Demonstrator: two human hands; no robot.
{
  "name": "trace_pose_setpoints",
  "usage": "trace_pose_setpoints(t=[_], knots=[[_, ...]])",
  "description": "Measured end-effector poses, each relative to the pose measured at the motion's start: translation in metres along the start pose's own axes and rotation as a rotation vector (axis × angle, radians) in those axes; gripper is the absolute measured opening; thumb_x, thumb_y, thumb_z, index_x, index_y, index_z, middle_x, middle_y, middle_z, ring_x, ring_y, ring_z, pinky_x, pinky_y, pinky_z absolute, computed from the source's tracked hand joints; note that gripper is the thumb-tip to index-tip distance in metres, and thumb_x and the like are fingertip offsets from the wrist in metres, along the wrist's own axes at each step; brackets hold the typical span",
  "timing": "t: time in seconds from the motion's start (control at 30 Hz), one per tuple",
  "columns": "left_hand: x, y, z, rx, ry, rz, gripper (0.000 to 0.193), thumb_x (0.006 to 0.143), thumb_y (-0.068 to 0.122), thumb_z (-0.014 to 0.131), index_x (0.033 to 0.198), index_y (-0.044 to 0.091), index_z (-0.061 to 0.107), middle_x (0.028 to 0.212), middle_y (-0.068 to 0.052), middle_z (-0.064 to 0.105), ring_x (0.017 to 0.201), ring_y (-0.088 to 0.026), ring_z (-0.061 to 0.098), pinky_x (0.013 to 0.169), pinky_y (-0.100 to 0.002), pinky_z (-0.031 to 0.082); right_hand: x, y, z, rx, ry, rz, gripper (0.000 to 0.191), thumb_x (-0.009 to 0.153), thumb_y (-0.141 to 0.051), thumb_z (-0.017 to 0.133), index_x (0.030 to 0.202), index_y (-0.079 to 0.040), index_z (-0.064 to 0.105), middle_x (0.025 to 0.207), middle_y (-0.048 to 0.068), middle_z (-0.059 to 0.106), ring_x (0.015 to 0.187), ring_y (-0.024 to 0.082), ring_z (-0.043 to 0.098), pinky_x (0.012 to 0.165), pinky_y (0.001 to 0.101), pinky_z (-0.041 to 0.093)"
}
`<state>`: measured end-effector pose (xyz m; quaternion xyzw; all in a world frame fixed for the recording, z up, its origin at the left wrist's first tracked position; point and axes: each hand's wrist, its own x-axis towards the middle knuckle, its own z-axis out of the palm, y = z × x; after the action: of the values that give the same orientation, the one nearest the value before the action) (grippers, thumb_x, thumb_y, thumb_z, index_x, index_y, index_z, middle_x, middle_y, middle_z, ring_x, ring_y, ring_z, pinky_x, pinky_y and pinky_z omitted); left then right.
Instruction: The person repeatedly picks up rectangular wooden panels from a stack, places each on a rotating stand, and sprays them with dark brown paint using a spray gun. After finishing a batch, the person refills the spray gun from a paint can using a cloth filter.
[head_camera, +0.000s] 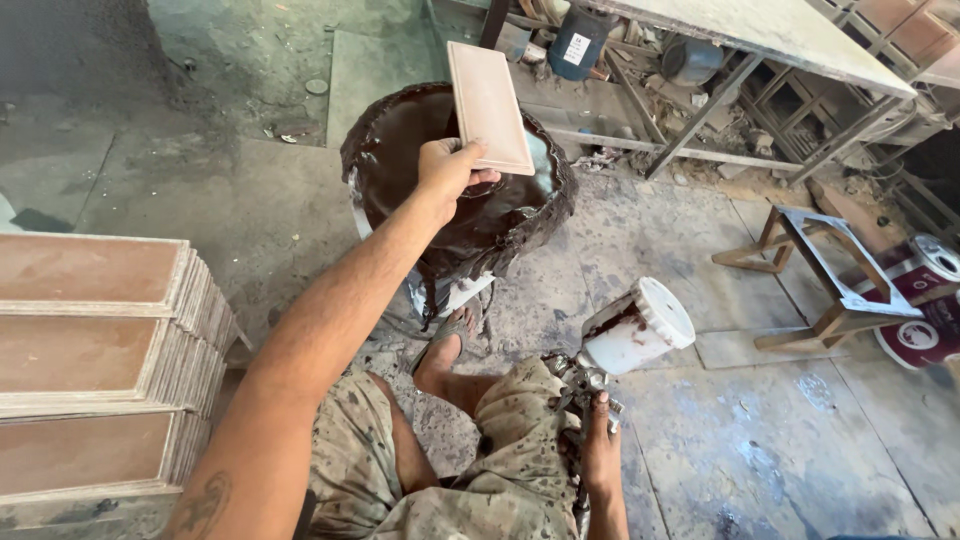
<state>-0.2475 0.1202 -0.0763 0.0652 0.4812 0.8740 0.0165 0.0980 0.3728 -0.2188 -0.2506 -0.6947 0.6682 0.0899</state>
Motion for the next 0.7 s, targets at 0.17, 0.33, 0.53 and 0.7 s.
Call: trace_pose_setpoints(t=[0.17, 0.33, 0.53, 0.7], knots=[[-0.014, 0.009, -0.031, 0.349, 0.174, 0.076, 0.042, 0.099, 0.038, 0.068, 0.096, -0.004, 0.073, 0.083, -0.015, 0.075, 0.067, -0.024, 0.074, 0.054, -0.034, 0.057, 0.002, 0.001, -0.005, 0.068, -0.022, 0.085, 0.074, 0.098, -0.07, 0.038, 0.114, -0.004, 0.067, 0.075, 0.005, 0.066, 0.054, 0.015, 0.055, 0.049, 0.0294, 0.043], [-0.034, 0.01, -0.115, 1.226, 0.452, 0.602, 0.044, 0.103, 0.039, 0.061, 0.127, 0.002, 0.068, 0.128, -0.02, 0.066, 0.118, -0.039, 0.06, 0.1, -0.052, 0.048, 0.008, 0.0, -0.025, 0.064, -0.161, 0.123, 0.086, 0.093, -0.078, 0.028, 0.131, -0.01, 0.063, 0.069, 0.009, 0.066, 0.046, 0.018, 0.05, 0.043, 0.0311, 0.038], [-0.046, 0.008, -0.156, 1.415, 0.273, 0.564, 0.053, 0.105, 0.04, 0.053, 0.143, 0.004, 0.06, 0.147, -0.021, 0.055, 0.132, -0.039, 0.051, 0.111, -0.056, 0.033, -0.007, -0.049, -0.062, 0.024, -0.022, 0.119, 0.095, 0.089, -0.087, 0.029, 0.136, -0.012, 0.063, 0.065, 0.015, 0.064, 0.047, 0.019, 0.05, 0.042, 0.0329, 0.037], [-0.06, 0.01, -0.159, 1.525, 0.221, 0.563, 0.055, 0.107, 0.044, 0.052, 0.14, 0.002, 0.062, 0.145, -0.022, 0.058, 0.129, -0.039, 0.053, 0.114, -0.055, 0.035, -0.034, -0.134, -0.081, 0.027, 0.026, -0.174, 0.079, 0.102, -0.075, 0.04, 0.14, -0.007, 0.058, 0.108, 0.012, 0.072, 0.061, 0.022, 0.062, 0.052, 0.0344, 0.049]])
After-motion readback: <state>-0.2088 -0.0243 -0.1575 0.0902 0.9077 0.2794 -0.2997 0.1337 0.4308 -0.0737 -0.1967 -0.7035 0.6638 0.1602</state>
